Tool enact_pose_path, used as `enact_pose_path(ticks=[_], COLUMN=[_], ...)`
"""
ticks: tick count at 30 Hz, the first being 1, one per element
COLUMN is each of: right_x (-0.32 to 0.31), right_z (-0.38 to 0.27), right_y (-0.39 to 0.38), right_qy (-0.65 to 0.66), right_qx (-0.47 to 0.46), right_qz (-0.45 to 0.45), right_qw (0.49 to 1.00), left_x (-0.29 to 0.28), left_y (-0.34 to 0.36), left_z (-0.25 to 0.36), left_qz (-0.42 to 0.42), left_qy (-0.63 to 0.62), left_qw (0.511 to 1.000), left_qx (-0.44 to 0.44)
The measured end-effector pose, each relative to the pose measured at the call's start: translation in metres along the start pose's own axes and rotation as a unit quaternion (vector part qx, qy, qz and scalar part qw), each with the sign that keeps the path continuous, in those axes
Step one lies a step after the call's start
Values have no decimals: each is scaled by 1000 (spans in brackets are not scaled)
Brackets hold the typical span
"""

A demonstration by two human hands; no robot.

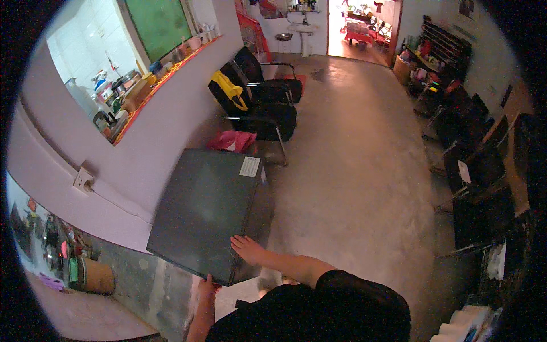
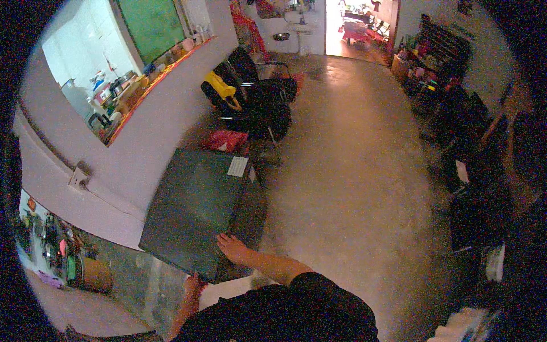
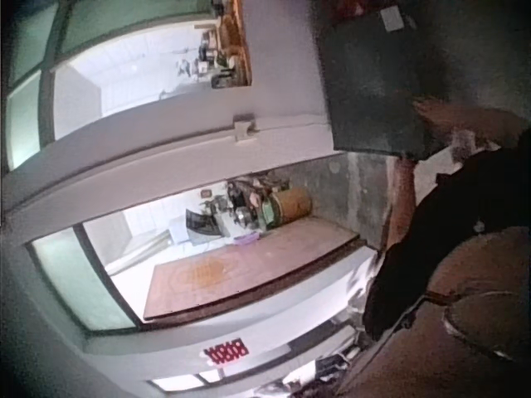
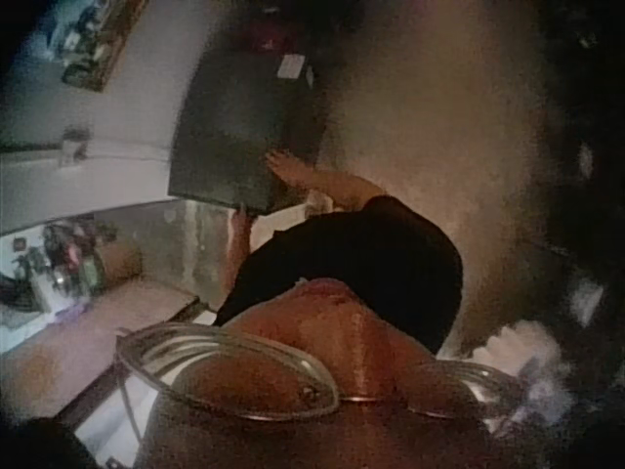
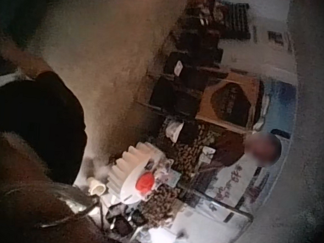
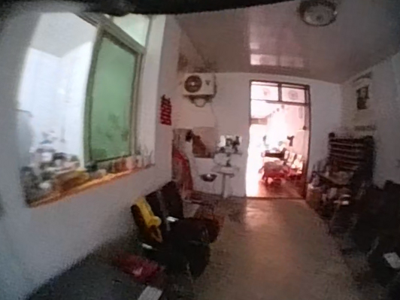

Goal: The person transfers fried dough pieces from a bag into a colander and then onto a steamer tray. They place the tray over a pot on a stove and cover it with a lid. Finally, they retrieve a bag of yellow powder from a freezer and pour the contents into a bowl.

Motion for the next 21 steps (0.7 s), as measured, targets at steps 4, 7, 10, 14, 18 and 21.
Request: enact_pose_path(ticks=[4, 7, 10, 14, 18, 21], right_x=[-15, 1, 4, 26, 72, 43], right_z=[5, 4, 10, 3, 16, -12], right_y=[-6, -22, -85, -183, -256, -327], right_qy=[49, 66, 182, 298, 259, 273], right_qx=[11, 18, 97, 208, 146, 91], right_qz=[-15, 54, 125, 79, 174, 273], right_qw=[999, 996, 971, 928, 939, 918], left_x=[8, 15, 43, 46, 87, 137], left_y=[-23, -13, -67, -96, -134, -193], left_z=[23, -20, -3, -89, -160, -187], left_qz=[0, 27, 42, -47, -68, 15], left_qy=[-173, -231, -269, -338, 254, 474], left_qw=[982, 970, 952, 936, 961, 871], left_qx=[-75, -65, -138, -84, 89, 129])
Point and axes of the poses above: each hand's wrist, its own y-axis towards the middle knuckle, its own x-axis out of the palm, z = x × y, the point moved 6 cm from there along y, towards the middle knuckle, and after that the axes turned 5 degrees about -x, right-handed, at the moved point
